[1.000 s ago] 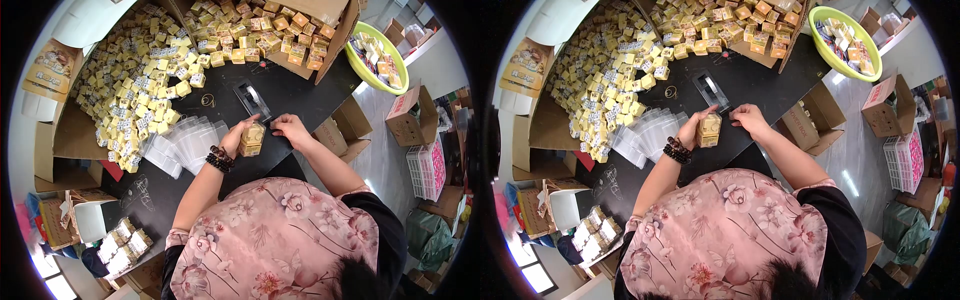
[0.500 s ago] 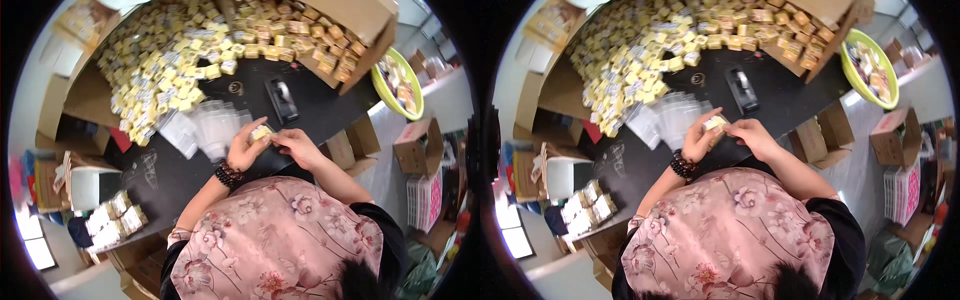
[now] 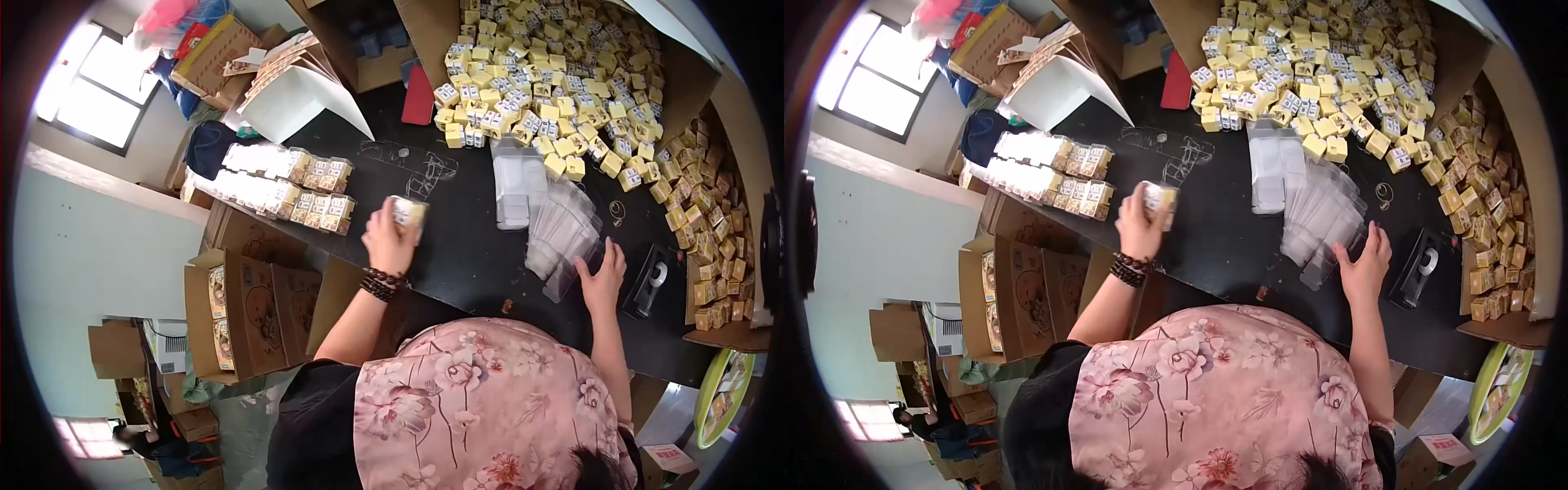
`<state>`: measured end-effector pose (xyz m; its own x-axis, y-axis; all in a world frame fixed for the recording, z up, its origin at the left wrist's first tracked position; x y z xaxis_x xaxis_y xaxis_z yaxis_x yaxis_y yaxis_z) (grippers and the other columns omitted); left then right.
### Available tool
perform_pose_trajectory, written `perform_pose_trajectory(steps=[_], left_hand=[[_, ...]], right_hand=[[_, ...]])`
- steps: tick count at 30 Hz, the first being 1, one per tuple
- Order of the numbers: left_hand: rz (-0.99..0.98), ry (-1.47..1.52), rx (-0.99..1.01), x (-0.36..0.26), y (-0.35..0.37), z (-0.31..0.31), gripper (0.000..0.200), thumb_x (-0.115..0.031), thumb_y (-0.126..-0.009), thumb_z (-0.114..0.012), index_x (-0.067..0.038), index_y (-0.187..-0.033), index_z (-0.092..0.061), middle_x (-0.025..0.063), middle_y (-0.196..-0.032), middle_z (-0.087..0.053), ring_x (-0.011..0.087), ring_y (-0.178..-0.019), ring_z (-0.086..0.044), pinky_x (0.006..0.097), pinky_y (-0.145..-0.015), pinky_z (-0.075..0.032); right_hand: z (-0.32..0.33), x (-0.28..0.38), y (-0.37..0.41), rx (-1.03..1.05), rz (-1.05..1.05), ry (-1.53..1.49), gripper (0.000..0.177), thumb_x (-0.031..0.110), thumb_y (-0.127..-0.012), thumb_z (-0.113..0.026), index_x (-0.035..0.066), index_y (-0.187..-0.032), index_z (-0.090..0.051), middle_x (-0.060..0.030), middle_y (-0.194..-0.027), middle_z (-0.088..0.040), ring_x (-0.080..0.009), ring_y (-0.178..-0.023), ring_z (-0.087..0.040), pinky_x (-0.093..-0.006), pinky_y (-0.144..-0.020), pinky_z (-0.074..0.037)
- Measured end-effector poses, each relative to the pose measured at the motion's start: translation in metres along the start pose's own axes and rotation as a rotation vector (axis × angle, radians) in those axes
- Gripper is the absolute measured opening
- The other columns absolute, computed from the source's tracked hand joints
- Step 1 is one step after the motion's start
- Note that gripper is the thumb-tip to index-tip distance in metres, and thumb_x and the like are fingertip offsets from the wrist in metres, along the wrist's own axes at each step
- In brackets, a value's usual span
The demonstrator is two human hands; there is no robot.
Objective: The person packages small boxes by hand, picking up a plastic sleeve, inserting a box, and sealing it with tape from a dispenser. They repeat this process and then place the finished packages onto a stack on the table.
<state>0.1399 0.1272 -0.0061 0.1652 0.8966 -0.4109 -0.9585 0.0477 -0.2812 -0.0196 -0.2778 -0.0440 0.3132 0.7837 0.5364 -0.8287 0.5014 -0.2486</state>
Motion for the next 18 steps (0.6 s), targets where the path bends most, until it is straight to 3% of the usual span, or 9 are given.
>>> perform_pose_trajectory(steps=[1, 2, 5, 9, 12, 15, 18], left_hand=[[0.016, -0.165, -0.088, 0.023, -0.008, 0.012, 0.064, -0.040, -0.085, -0.068, -0.008, -0.136, -0.047, 0.0147, -0.118, -0.056, 0.0334, -0.108, -0.052, 0.0487, -0.095, -0.036], [0.044, -0.192, -0.121, 0.054, -0.019, 0.010, 0.067, -0.038, -0.082, -0.067, -0.008, -0.137, -0.045, 0.0144, -0.118, -0.055, 0.0356, -0.112, -0.049, 0.0510, -0.094, -0.036], [0.048, -0.182, -0.161, 0.070, -0.054, 0.023, 0.067, -0.039, -0.081, -0.069, -0.008, -0.136, -0.047, 0.0148, -0.119, -0.056, 0.0370, -0.113, -0.049, 0.0528, -0.097, -0.035], [0.000, -0.255, -0.144, 0.070, -0.112, 0.001, 0.063, -0.035, -0.082, -0.069, -0.005, -0.133, -0.048, 0.0188, -0.118, -0.055, 0.0384, -0.114, -0.049, 0.0492, -0.100, -0.037], [0.046, -0.362, -0.114, 0.083, -0.137, -0.017, 0.053, -0.031, -0.081, -0.068, -0.003, -0.123, -0.052, 0.0200, -0.115, -0.055, 0.0377, -0.113, -0.050, 0.0463, -0.096, -0.042], [0.079, -0.490, -0.108, 0.088, -0.144, -0.020, 0.046, -0.025, -0.081, -0.069, -0.001, -0.117, -0.053, 0.0197, -0.116, -0.053, 0.0376, -0.110, -0.051, 0.0458, -0.094, -0.043], [0.065, -0.503, -0.241, 0.063, -0.130, -0.013, 0.062, -0.027, -0.082, -0.070, -0.004, -0.133, -0.044, 0.0192, -0.123, -0.049, 0.0389, -0.117, -0.045, 0.0487, -0.103, -0.033]], right_hand=[[-0.006, -0.009, -0.010, 0.015, -0.068, 0.134, 0.072, 0.040, -0.080, -0.075, 0.005, -0.136, -0.046, -0.0168, -0.136, -0.042, -0.0368, -0.125, -0.041, -0.0491, -0.103, -0.035], [-0.014, -0.016, -0.018, 0.081, -0.125, 0.123, 0.081, 0.044, -0.075, -0.078, 0.007, -0.138, -0.044, -0.0147, -0.139, -0.039, -0.0362, -0.128, -0.038, -0.0505, -0.104, -0.034], [-0.017, -0.013, -0.031, 0.249, -0.159, 0.138, 0.081, 0.041, -0.072, -0.081, 0.009, -0.137, -0.045, -0.0128, -0.137, -0.040, -0.0354, -0.127, -0.039, -0.0489, -0.103, -0.035], [-0.018, -0.014, -0.035, 0.220, -0.196, 0.130, 0.078, 0.038, -0.068, -0.084, 0.009, -0.132, -0.049, -0.0109, -0.135, -0.041, -0.0340, -0.126, -0.039, -0.0479, -0.102, -0.036], [-0.017, -0.016, -0.037, 0.158, -0.198, 0.119, 0.070, 0.036, -0.065, -0.086, 0.010, -0.121, -0.054, -0.0101, -0.131, -0.043, -0.0339, -0.123, -0.041, -0.0469, -0.100, -0.038], [-0.018, -0.022, -0.038, 0.123, -0.193, 0.097, 0.054, 0.032, -0.062, -0.088, 0.009, -0.100, -0.057, -0.0099, -0.122, -0.048, -0.0340, -0.115, -0.046, -0.0446, -0.095, -0.042], [-0.017, -0.034, -0.036, -0.034, -0.169, -0.037, 0.038, 0.022, -0.067, -0.084, 0.008, -0.089, -0.056, -0.0104, -0.105, -0.056, -0.0330, -0.101, -0.053, -0.0437, -0.084, -0.045]])
Point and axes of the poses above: each hand's wrist, its own y-axis away from the middle knuckle, its own z-axis out of the back of the hand, x = y × z, the point moved 6 cm from there along -y, towards the middle knuckle
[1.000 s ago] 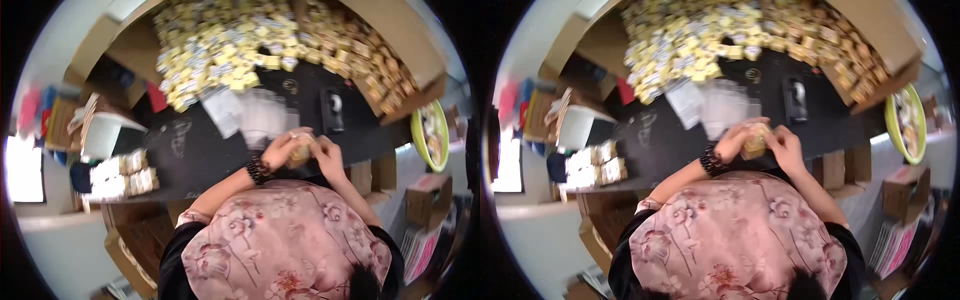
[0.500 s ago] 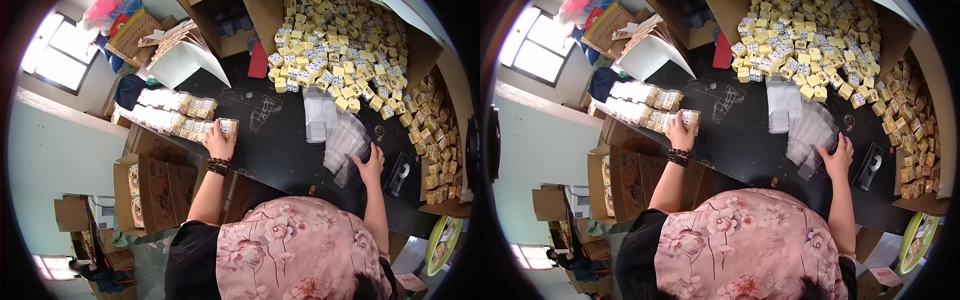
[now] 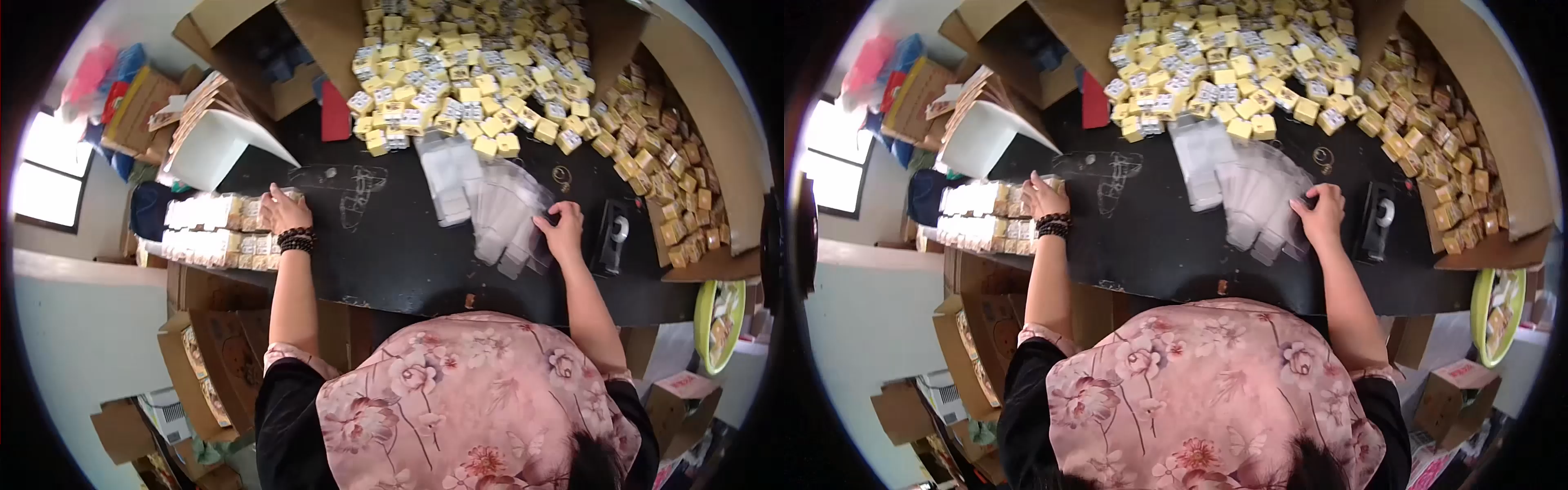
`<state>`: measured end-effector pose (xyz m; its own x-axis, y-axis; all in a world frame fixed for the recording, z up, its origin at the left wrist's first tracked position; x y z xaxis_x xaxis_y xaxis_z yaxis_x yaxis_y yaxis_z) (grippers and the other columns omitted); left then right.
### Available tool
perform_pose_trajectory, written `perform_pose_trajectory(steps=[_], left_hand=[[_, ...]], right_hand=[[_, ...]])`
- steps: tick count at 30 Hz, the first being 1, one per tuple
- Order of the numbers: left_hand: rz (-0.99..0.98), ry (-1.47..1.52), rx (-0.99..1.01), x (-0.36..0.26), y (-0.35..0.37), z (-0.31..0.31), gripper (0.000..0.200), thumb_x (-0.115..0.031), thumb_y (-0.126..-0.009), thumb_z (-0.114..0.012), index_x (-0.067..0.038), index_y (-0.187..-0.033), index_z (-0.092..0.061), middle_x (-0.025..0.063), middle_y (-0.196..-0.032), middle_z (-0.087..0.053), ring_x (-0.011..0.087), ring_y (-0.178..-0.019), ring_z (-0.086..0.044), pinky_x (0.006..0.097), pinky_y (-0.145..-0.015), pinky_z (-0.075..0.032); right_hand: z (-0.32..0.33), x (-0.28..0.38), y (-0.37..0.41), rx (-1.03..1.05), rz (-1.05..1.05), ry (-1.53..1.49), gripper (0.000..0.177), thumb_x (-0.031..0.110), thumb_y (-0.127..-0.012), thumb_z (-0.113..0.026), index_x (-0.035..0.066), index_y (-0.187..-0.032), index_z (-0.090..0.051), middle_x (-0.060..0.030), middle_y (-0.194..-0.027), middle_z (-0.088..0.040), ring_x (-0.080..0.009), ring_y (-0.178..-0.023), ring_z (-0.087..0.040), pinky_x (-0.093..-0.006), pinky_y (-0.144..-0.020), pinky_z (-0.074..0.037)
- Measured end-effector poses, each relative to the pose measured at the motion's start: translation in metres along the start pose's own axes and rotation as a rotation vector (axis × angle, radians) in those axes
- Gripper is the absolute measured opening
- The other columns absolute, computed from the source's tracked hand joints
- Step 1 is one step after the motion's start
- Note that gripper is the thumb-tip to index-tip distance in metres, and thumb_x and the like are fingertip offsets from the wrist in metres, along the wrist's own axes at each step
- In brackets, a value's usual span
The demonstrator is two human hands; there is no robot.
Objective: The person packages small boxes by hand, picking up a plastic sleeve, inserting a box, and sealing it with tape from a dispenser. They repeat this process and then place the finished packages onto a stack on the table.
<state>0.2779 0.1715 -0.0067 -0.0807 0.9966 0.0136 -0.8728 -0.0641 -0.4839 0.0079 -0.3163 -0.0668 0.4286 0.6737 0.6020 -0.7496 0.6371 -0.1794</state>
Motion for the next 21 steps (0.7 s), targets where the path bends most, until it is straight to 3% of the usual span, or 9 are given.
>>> perform_pose_trajectory(steps=[3, 6, 7, 9, 12, 13, 16, 19, 21], left_hand=[[-0.331, 0.387, -0.057, -0.077, 0.036, 0.042, 0.053, -0.024, -0.081, -0.072, -0.007, -0.127, -0.052, 0.0173, -0.122, -0.050, 0.0367, -0.113, -0.045, 0.0472, -0.098, -0.035], [-0.687, 0.847, 0.175, -0.177, 0.109, 0.095, 0.042, -0.021, -0.079, -0.074, -0.006, -0.116, -0.060, 0.0147, -0.115, -0.053, 0.0347, -0.107, -0.049, 0.0438, -0.093, -0.040], [-0.759, 0.924, 0.290, -0.205, 0.134, 0.108, 0.043, -0.020, -0.079, -0.074, -0.004, -0.115, -0.060, 0.0150, -0.114, -0.053, 0.0347, -0.106, -0.048, 0.0429, -0.092, -0.041], [-0.904, 0.998, 0.460, -0.249, 0.179, 0.113, 0.054, -0.022, -0.077, -0.076, 0.000, -0.122, -0.057, 0.0164, -0.118, -0.051, 0.0356, -0.109, -0.047, 0.0427, -0.097, -0.040], [-1.006, 0.800, 0.523, -0.285, 0.216, 0.109, 0.071, -0.031, -0.075, -0.077, 0.001, -0.132, -0.049, 0.0172, -0.125, -0.046, 0.0354, -0.114, -0.044, 0.0446, -0.100, -0.037], [-1.024, 0.806, 0.523, -0.288, 0.223, 0.108, 0.071, -0.031, -0.075, -0.077, 0.001, -0.132, -0.049, 0.0172, -0.125, -0.046, 0.0354, -0.114, -0.044, 0.0446, -0.100, -0.037], [-0.926, 0.838, 0.476, -0.288, 0.220, 0.117, 0.080, -0.026, -0.071, -0.080, -0.001, -0.138, -0.044, 0.0150, -0.133, -0.042, 0.0357, -0.118, -0.042, 0.0445, -0.099, -0.037], [-1.111, 0.859, 0.239, -0.288, 0.213, 0.162, 0.081, -0.026, -0.071, -0.080, -0.002, -0.140, -0.042, 0.0148, -0.139, -0.039, 0.0358, -0.122, -0.041, 0.0455, -0.101, -0.035], [-1.180, 0.885, 0.275, -0.290, 0.211, 0.175, 0.076, -0.028, -0.071, -0.080, -0.003, -0.135, -0.047, 0.0146, -0.139, -0.040, 0.0358, -0.122, -0.041, 0.0461, -0.101, -0.035]], right_hand=[[-0.002, -0.007, 0.004, -0.015, -0.076, -0.333, 0.034, 0.012, -0.070, -0.082, 0.006, -0.093, -0.059, -0.0091, -0.094, -0.059, -0.0304, -0.094, -0.055, -0.0413, -0.080, -0.046], [0.019, 0.017, 0.017, -0.109, 0.016, 0.084, 0.069, 0.029, -0.063, -0.087, 0.001, -0.118, -0.057, -0.0162, -0.122, -0.049, -0.0348, -0.115, -0.045, -0.0407, -0.095, -0.042], [0.016, 0.013, 0.018, 0.010, -0.036, 0.124, 0.080, 0.036, -0.060, -0.088, -0.002, -0.122, -0.055, -0.0171, -0.130, -0.043, -0.0355, -0.120, -0.041, -0.0414, -0.098, -0.040], [0.020, 0.018, 0.024, 0.077, -0.054, 0.144, 0.076, 0.033, -0.059, -0.089, 0.000, -0.119, -0.056, -0.0147, -0.127, -0.045, -0.0343, -0.119, -0.042, -0.0425, -0.098, -0.040], [0.015, 0.004, 0.027, 0.099, -0.105, 0.060, 0.047, 0.030, -0.061, -0.088, 0.005, -0.090, -0.060, -0.0096, -0.117, -0.050, -0.0321, -0.111, -0.046, -0.0417, -0.092, -0.042], [0.020, 0.005, 0.030, -0.008, -0.057, 0.073, 0.036, 0.024, -0.067, -0.085, 0.004, -0.084, -0.060, -0.0089, -0.102, -0.055, -0.0294, -0.098, -0.053, -0.0391, -0.083, -0.045], [0.024, 0.003, 0.031, 0.106, -0.117, -0.522, 0.017, 0.007, -0.084, -0.073, 0.003, -0.083, -0.056, -0.0024, -0.073, -0.059, -0.0117, -0.068, -0.060, -0.0257, -0.063, -0.048], [0.046, 0.031, 0.047, 0.327, -0.147, -0.912, 0.009, 0.000, -0.090, -0.063, 0.002, -0.087, -0.055, -0.0009, -0.080, -0.063, -0.0087, -0.077, -0.064, -0.0233, -0.072, -0.052], [0.055, 0.039, 0.050, 0.348, -0.152, -0.968, 0.009, 0.001, -0.090, -0.064, 0.002, -0.087, -0.055, -0.0010, -0.080, -0.063, -0.0087, -0.076, -0.064, -0.0236, -0.072, -0.052]])
Point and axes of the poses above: each hand's wrist, its own y-axis away from the middle knuckle, its own z-axis out of the back of the hand, x = y × z, the point moved 6 cm from there along -y, towards the middle knuckle
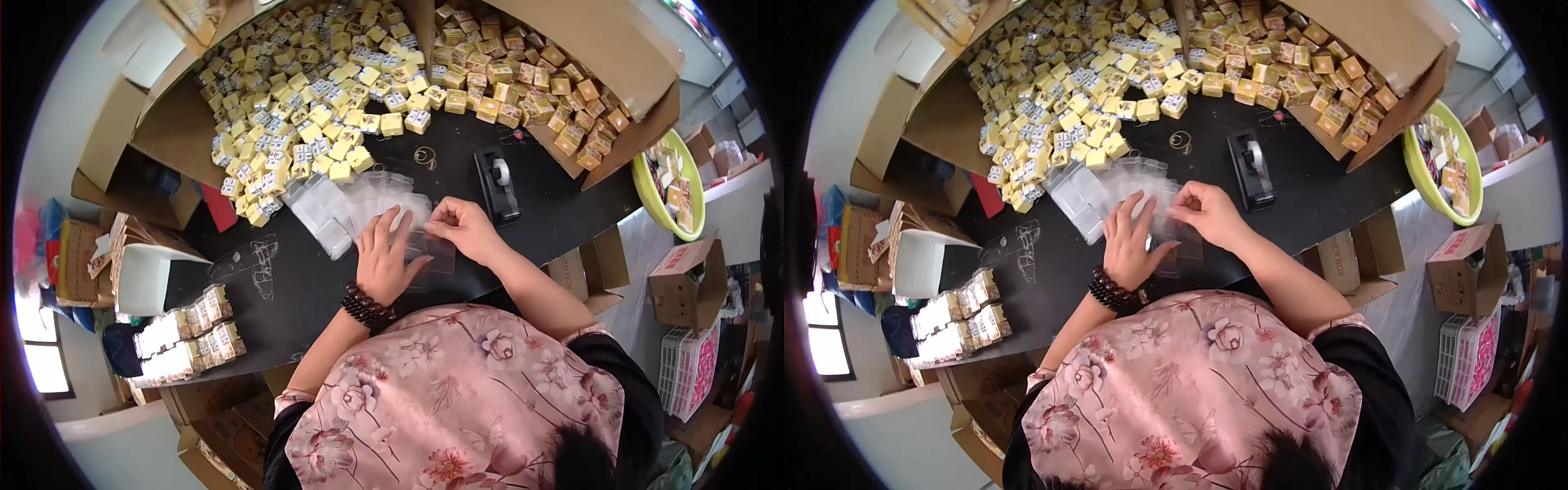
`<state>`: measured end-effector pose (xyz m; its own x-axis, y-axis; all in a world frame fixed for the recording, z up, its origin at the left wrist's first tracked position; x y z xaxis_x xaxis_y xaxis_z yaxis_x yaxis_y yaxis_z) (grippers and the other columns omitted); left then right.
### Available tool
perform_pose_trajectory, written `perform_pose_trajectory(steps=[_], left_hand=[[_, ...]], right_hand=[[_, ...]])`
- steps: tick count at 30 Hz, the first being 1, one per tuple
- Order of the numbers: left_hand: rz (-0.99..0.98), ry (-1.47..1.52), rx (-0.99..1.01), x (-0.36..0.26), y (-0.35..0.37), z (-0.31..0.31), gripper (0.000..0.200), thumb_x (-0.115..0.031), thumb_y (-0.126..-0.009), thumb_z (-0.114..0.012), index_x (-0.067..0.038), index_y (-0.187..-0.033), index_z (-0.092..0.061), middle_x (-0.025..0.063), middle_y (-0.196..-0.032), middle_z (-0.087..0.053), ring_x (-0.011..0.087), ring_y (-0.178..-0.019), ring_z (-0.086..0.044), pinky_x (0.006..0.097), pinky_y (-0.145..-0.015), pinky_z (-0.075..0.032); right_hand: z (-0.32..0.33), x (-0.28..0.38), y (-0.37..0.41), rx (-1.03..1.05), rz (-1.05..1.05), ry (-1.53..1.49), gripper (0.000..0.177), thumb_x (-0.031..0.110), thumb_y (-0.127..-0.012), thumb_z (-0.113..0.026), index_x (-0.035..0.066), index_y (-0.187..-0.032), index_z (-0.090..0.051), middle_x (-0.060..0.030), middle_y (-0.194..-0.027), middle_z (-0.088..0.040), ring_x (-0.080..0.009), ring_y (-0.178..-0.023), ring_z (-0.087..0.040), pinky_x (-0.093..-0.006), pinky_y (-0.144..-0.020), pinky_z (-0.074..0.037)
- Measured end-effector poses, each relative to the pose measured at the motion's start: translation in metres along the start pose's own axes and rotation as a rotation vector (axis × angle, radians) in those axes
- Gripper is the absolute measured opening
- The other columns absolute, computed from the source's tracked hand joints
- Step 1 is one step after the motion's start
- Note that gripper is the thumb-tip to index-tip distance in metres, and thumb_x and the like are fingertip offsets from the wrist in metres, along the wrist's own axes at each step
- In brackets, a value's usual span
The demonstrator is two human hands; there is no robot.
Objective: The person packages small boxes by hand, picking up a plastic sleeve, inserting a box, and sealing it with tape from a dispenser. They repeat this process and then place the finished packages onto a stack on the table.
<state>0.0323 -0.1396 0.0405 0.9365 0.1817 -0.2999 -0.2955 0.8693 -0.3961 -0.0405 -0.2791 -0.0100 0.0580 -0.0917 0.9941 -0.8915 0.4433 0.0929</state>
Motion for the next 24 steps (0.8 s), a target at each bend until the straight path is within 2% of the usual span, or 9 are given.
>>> perform_pose_trajectory(steps=[4, 5, 10, 11, 13, 14, 18, 22, 24], left_hand=[[-0.124, 0.066, -0.005, -0.018, -0.012, 0.019, 0.049, -0.021, -0.071, -0.079, -0.005, -0.111, -0.056, 0.0106, -0.114, -0.057, 0.0304, -0.105, -0.053, 0.0425, -0.091, -0.038], [-0.153, 0.040, 0.025, -0.025, -0.016, 0.021, 0.031, -0.015, -0.074, -0.075, -0.006, -0.099, -0.059, 0.0074, -0.095, -0.059, 0.0266, -0.091, -0.056, 0.0409, -0.085, -0.038], [-0.152, 0.243, 0.172, -0.030, -0.015, 0.017, 0.012, -0.008, -0.079, -0.070, -0.007, -0.087, -0.061, 0.0077, -0.084, -0.056, 0.0253, -0.081, -0.056, 0.0384, -0.079, -0.039], [-0.058, 0.378, 0.234, -0.023, -0.011, 0.013, 0.011, -0.005, -0.080, -0.069, -0.006, -0.087, -0.061, 0.0084, -0.084, -0.056, 0.0262, -0.080, -0.056, 0.0375, -0.077, -0.040], [0.117, 0.628, 0.280, -0.019, -0.006, 0.010, 0.009, 0.000, -0.083, -0.066, -0.003, -0.089, -0.060, 0.0106, -0.086, -0.058, 0.0288, -0.078, -0.057, 0.0356, -0.073, -0.044], [0.109, 0.631, 0.288, -0.021, -0.007, 0.011, 0.009, 0.000, -0.083, -0.066, -0.003, -0.089, -0.060, 0.0106, -0.086, -0.058, 0.0288, -0.078, -0.057, 0.0356, -0.073, -0.044], [0.043, 0.671, 0.282, -0.027, -0.008, 0.013, 0.012, -0.002, -0.082, -0.069, -0.004, -0.092, -0.062, 0.0111, -0.091, -0.062, 0.0287, -0.085, -0.058, 0.0351, -0.078, -0.044], [-0.179, 0.693, 0.437, -0.044, -0.006, 0.010, 0.017, -0.006, -0.077, -0.075, -0.006, -0.093, -0.067, 0.0099, -0.088, -0.065, 0.0276, -0.084, -0.060, 0.0342, -0.081, -0.043], [-0.216, 0.736, 0.460, -0.043, -0.001, 0.002, 0.018, -0.008, -0.073, -0.078, -0.007, -0.090, -0.071, 0.0101, -0.084, -0.067, 0.0274, -0.080, -0.061, 0.0340, -0.081, -0.042]], right_hand=[[-0.002, 0.019, 0.008, 0.065, 0.049, -0.017, 0.010, 0.002, -0.091, -0.063, 0.000, -0.087, -0.054, -0.0020, -0.080, -0.062, -0.0087, -0.077, -0.063, -0.0241, -0.070, -0.054], [-0.002, 0.019, 0.009, 0.017, 0.039, 0.002, 0.009, 0.001, -0.092, -0.062, 0.000, -0.087, -0.054, -0.0023, -0.080, -0.061, -0.0080, -0.077, -0.062, -0.0238, -0.069, -0.054], [-0.010, 0.007, 0.024, 0.103, 0.004, -0.068, 0.011, 0.007, -0.094, -0.061, 0.001, -0.100, -0.054, -0.0042, -0.093, -0.061, -0.0087, -0.086, -0.059, -0.0251, -0.074, -0.052], [-0.012, 0.002, 0.029, 0.242, -0.083, -0.274, 0.037, 0.020, -0.096, -0.062, 0.003, -0.125, -0.047, -0.0066, -0.110, -0.059, -0.0109, -0.100, -0.056, -0.0298, -0.085, -0.050], [-0.007, 0.031, 0.058, 0.472, -0.415, -0.497, 0.068, 0.035, -0.093, -0.064, 0.006, -0.145, -0.031, -0.0099, -0.125, -0.054, -0.0150, -0.111, -0.053, -0.0343, -0.092, -0.047], [-0.006, 0.015, 0.059, 0.656, -0.410, -0.482, 0.084, 0.042, -0.090, -0.067, 0.005, -0.150, -0.021, -0.0136, -0.132, -0.050, -0.0181, -0.118, -0.051, -0.0360, -0.094, -0.046], [-0.006, 0.005, 0.070, 0.830, -0.488, -0.648, 0.080, 0.037, -0.086, -0.072, 0.002, -0.146, -0.030, -0.0152, -0.130, -0.051, -0.0200, -0.112, -0.056, -0.0354, -0.092, -0.048], [-0.001, 0.005, 0.063, 0.667, -0.425, -0.194, 0.071, 0.025, -0.080, -0.079, -0.001, -0.136, -0.044, -0.0133, -0.103, -0.068, -0.0197, -0.087, -0.065, -0.0343, -0.083, -0.053], [0.014, 0.041, 0.060, 0.572, -0.115, 0.525, 0.069, 0.027, -0.080, -0.079, 0.000, -0.134, -0.046, -0.0106, -0.093, -0.071, -0.0162, -0.087, -0.066, -0.0315, -0.081, -0.053]])
Point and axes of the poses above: each hand's wrist, its own y-axis away from the middle knuckle, its own z-axis out of the back of the hand, x = y × z, the point moved 6 cm from there along -y, towards the middle knuckle
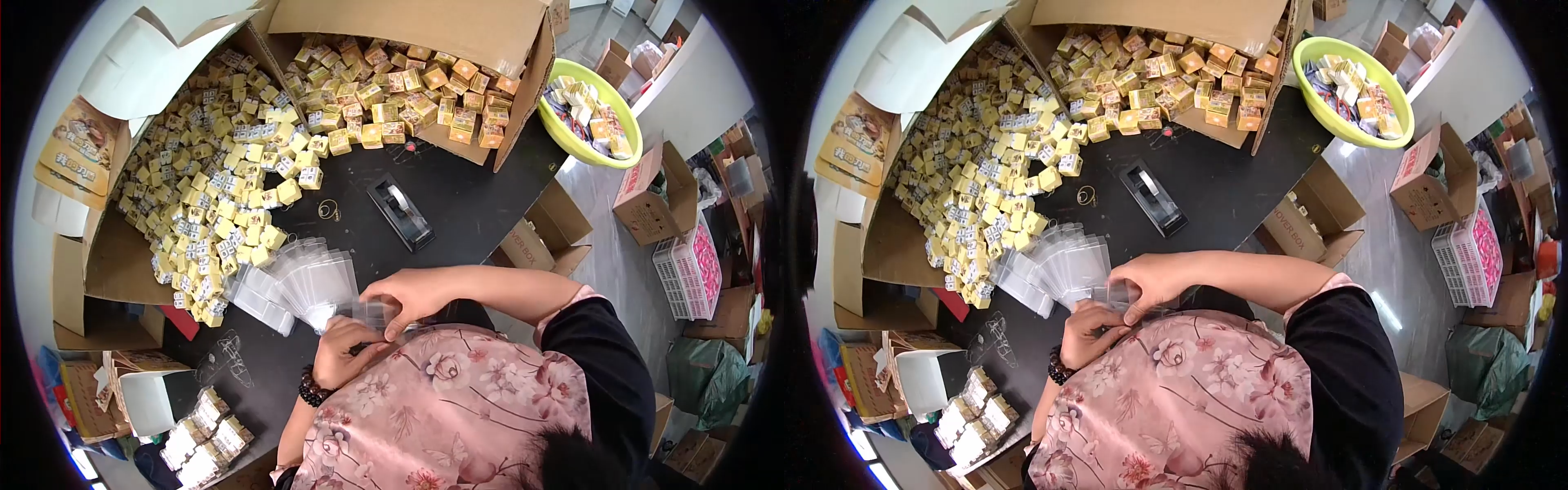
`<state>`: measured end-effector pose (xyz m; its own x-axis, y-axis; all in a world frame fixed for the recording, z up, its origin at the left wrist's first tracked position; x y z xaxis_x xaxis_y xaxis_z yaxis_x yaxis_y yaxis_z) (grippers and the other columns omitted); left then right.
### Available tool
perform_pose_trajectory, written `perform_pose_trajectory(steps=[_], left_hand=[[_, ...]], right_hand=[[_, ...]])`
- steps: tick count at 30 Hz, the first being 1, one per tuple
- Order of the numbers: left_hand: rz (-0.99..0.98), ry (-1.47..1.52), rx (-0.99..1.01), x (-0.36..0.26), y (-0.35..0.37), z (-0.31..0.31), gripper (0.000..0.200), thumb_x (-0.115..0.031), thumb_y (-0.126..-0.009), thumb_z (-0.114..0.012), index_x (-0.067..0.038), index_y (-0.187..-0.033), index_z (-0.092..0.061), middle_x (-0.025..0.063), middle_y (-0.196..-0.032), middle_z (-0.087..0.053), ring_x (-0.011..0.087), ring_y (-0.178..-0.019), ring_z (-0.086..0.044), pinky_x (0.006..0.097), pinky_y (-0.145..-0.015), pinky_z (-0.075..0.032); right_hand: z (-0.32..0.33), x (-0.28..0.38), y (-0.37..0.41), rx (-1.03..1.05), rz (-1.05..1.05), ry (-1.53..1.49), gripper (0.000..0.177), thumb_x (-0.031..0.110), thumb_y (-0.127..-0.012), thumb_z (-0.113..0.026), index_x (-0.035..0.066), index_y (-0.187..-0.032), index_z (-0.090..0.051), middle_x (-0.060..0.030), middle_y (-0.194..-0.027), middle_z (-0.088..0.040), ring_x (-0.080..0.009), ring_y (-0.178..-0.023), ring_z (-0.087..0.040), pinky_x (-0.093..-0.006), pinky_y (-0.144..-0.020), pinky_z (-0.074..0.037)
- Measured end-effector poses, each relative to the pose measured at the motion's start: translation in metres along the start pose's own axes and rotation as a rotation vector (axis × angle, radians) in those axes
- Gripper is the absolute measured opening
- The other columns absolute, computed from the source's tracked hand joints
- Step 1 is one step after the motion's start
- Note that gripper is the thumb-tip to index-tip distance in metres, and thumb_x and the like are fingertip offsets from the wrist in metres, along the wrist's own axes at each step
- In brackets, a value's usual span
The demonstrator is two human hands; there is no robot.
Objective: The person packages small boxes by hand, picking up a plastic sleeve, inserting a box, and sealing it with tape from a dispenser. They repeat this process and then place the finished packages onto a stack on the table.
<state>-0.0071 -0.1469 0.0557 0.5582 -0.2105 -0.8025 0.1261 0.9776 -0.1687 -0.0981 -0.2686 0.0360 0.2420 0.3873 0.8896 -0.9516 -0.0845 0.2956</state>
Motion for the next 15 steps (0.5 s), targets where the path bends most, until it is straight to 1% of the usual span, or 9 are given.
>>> perform_pose_trajectory(steps=[1, 2, 3, 4, 5, 6, 8, 11, 15], left_hand=[[-0.008, -0.006, -0.025, 0.003, 0.002, 0.000, 0.013, -0.008, -0.078, -0.077, -0.005, -0.089, -0.073, 0.0067, -0.082, -0.069, 0.0187, -0.080, -0.063, 0.0305, -0.079, -0.045], [-0.007, -0.004, -0.023, 0.008, 0.008, -0.002, 0.013, -0.008, -0.078, -0.077, -0.005, -0.089, -0.073, 0.0067, -0.082, -0.069, 0.0187, -0.080, -0.063, 0.0305, -0.079, -0.045], [0.253, 0.265, 0.048, 0.027, 0.019, -0.012, 0.016, -0.009, -0.082, -0.074, -0.005, -0.098, -0.072, 0.0044, -0.086, -0.070, 0.0131, -0.082, -0.062, 0.0271, -0.078, -0.045], [0.513, 0.533, 0.119, 0.044, 0.033, -0.026, 0.020, -0.009, -0.087, -0.071, -0.004, -0.106, -0.071, 0.0022, -0.089, -0.070, 0.0075, -0.084, -0.061, 0.0237, -0.077, -0.046], [0.515, 0.535, 0.120, 0.050, 0.038, -0.031, 0.020, -0.009, -0.087, -0.071, -0.004, -0.106, -0.071, 0.0022, -0.089, -0.070, 0.0075, -0.084, -0.061, 0.0237, -0.077, -0.046], [0.583, 0.723, 0.188, 0.057, 0.043, -0.045, 0.025, -0.011, -0.091, -0.066, -0.004, -0.115, -0.067, 0.0014, -0.095, -0.070, 0.0046, -0.088, -0.059, 0.0210, -0.078, -0.046], [0.516, 0.802, 0.262, 0.059, 0.040, -0.058, 0.038, -0.018, -0.100, -0.055, -0.005, -0.135, -0.054, 0.0031, -0.113, -0.065, 0.0028, -0.093, -0.055, 0.0196, -0.081, -0.045], [0.524, 0.716, 0.230, 0.057, 0.036, -0.052, 0.038, -0.022, -0.102, -0.050, -0.002, -0.134, -0.054, 0.0030, -0.118, -0.062, 0.0034, -0.094, -0.053, 0.0204, -0.083, -0.045], [0.616, 0.794, 0.278, 0.061, 0.038, -0.056, 0.039, -0.023, -0.102, -0.051, -0.001, -0.134, -0.053, 0.0023, -0.117, -0.060, 0.0018, -0.085, -0.051, 0.0198, -0.076, -0.043]], right_hand=[[0.017, 0.005, 0.010, -0.052, 0.040, -0.083, 0.059, 0.026, -0.083, -0.077, 0.000, -0.128, -0.051, -0.0088, -0.096, -0.071, -0.0148, -0.089, -0.066, -0.0290, -0.081, -0.052], [0.052, -0.006, 0.014, -0.299, 0.090, -0.099, 0.043, 0.023, -0.086, -0.073, 0.001, -0.120, -0.058, -0.0096, -0.102, -0.070, -0.0161, -0.092, -0.067, -0.0292, -0.081, -0.052], [0.101, -0.028, 0.026, -0.735, 0.126, 0.021, 0.033, 0.020, -0.088, -0.070, 0.002, -0.114, -0.062, -0.0102, -0.103, -0.068, -0.0160, -0.089, -0.066, -0.0296, -0.080, -0.052], [0.148, -0.048, 0.047, -1.121, -0.016, 0.140, 0.026, 0.019, -0.090, -0.066, 0.004, -0.112, -0.064, -0.0130, -0.100, -0.065, -0.0234, -0.087, -0.065, -0.0360, -0.081, -0.052], [0.184, -0.079, 0.064, -1.421, -0.185, 0.638, 0.026, 0.018, -0.092, -0.061, 0.004, -0.113, -0.063, -0.0162, -0.099, -0.061, -0.0334, -0.093, -0.061, -0.0425, -0.086, -0.049], [0.213, -0.129, 0.071, -1.599, -0.258, 0.768, 0.025, 0.017, -0.092, -0.058, 0.004, -0.112, -0.064, -0.0181, -0.107, -0.058, -0.0389, -0.104, -0.054, -0.0461, -0.091, -0.046], [0.233, -0.180, 0.078, -1.548, -0.391, 0.820, 0.023, 0.017, -0.091, -0.059, 0.004, -0.109, -0.064, -0.0179, -0.110, -0.057, -0.0376, -0.110, -0.051, -0.0445, -0.093, -0.045], [0.234, -0.177, 0.082, -1.464, -0.336, 0.679, 0.017, 0.007, -0.085, -0.063, 0.002, -0.101, -0.063, -0.0148, -0.116, -0.054, -0.0380, -0.113, -0.047, -0.0465, -0.096, -0.043], [0.255, -0.202, 0.082, -1.412, -0.356, 0.566, 0.016, 0.011, -0.081, -0.069, 0.004, -0.094, -0.063, -0.0157, -0.107, -0.061, -0.0386, -0.104, -0.053, -0.0463, -0.090, -0.045]])
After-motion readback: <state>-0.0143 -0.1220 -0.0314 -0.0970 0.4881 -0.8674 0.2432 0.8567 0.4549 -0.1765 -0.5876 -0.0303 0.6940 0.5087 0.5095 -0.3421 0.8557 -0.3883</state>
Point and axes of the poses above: each hand's wrist, its own y-axis away from the middle knuckle, its own z-axis out of the back of the hand, x = y × z, the point moved 6 cm from there along -y, towards the middle knuckle
